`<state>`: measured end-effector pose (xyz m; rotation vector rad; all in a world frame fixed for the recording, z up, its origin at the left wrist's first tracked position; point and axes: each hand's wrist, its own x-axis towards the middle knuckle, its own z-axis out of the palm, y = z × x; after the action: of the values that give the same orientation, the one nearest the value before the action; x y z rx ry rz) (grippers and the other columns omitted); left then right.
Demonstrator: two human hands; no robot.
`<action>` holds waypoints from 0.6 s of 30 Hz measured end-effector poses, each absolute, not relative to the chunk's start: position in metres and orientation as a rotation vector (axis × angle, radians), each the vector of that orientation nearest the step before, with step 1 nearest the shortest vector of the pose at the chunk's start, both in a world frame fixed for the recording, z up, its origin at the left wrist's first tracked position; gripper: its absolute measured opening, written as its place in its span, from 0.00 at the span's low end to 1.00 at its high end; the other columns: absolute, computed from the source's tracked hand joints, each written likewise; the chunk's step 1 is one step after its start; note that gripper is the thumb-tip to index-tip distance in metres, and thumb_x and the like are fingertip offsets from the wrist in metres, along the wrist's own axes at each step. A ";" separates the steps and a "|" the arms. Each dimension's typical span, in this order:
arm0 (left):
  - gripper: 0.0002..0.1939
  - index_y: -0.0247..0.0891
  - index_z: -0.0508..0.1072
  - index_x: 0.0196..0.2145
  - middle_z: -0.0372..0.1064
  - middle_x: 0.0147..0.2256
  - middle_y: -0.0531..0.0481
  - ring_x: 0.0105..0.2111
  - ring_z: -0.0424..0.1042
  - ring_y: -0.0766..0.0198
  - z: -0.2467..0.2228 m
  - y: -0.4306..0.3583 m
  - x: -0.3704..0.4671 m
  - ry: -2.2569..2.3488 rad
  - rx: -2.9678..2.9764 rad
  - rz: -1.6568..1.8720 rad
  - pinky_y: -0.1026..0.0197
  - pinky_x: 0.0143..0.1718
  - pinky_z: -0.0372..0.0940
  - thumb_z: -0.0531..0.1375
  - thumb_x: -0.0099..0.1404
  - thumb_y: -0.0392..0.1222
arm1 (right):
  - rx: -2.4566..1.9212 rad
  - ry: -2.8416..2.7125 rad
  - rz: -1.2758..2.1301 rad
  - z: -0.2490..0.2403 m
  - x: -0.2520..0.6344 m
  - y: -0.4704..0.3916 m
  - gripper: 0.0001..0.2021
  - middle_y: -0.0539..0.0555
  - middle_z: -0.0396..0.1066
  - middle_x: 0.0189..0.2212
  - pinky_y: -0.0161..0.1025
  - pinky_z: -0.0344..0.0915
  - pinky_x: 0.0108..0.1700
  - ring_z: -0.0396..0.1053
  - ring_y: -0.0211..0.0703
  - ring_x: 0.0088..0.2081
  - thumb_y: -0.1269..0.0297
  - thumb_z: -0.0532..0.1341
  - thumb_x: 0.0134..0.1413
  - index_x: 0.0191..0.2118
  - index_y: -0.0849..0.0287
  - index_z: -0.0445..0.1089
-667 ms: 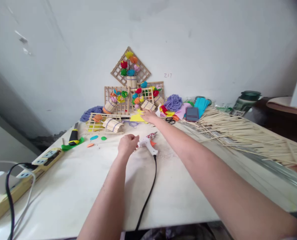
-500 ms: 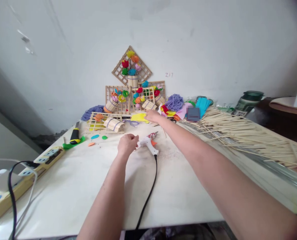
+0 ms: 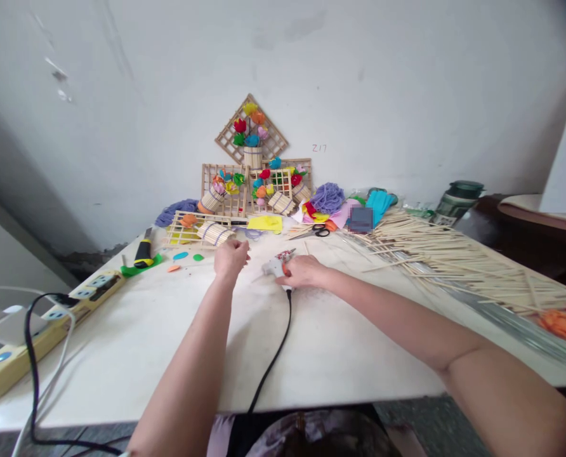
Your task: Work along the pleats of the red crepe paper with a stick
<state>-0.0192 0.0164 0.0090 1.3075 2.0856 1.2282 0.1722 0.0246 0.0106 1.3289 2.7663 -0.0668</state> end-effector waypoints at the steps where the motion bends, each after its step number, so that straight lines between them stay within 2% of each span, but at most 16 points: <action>1: 0.11 0.37 0.71 0.24 0.69 0.17 0.51 0.16 0.66 0.68 0.012 0.017 -0.020 2.084 1.315 1.251 0.67 0.18 0.60 0.53 0.52 0.45 | 1.334 2.776 -0.066 0.007 0.171 0.023 0.25 0.57 0.73 0.36 0.37 0.61 0.37 0.69 0.47 0.39 0.42 0.49 0.49 0.35 0.55 0.74; 7: 0.12 0.36 0.71 0.25 0.69 0.18 0.51 0.16 0.66 0.68 0.034 0.013 -0.022 2.115 1.411 1.286 0.67 0.18 0.60 0.53 0.52 0.47 | 1.447 2.811 0.016 -0.003 0.159 0.012 0.21 0.60 0.73 0.34 0.39 0.62 0.37 0.69 0.49 0.39 0.53 0.50 0.50 0.37 0.61 0.73; 13: 0.12 0.35 0.73 0.25 0.68 0.17 0.51 0.18 0.67 0.66 0.062 0.011 -0.020 2.126 1.495 1.362 0.67 0.19 0.60 0.53 0.51 0.45 | 1.424 2.887 0.000 -0.001 0.132 -0.006 0.21 0.63 0.73 0.35 0.41 0.62 0.37 0.69 0.52 0.39 0.53 0.50 0.51 0.39 0.63 0.71; 18: 0.12 0.34 0.73 0.24 0.68 0.16 0.50 0.16 0.65 0.67 0.084 0.010 -0.013 2.062 1.554 1.372 0.66 0.18 0.60 0.54 0.49 0.45 | 1.323 2.982 -0.016 0.023 0.075 -0.037 0.20 0.63 0.73 0.36 0.41 0.62 0.39 0.70 0.51 0.40 0.55 0.52 0.51 0.43 0.63 0.70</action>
<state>-0.0133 0.0096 0.0838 1.5544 2.0618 1.3725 0.0745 -0.0367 0.0230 1.3234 2.9817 -0.0163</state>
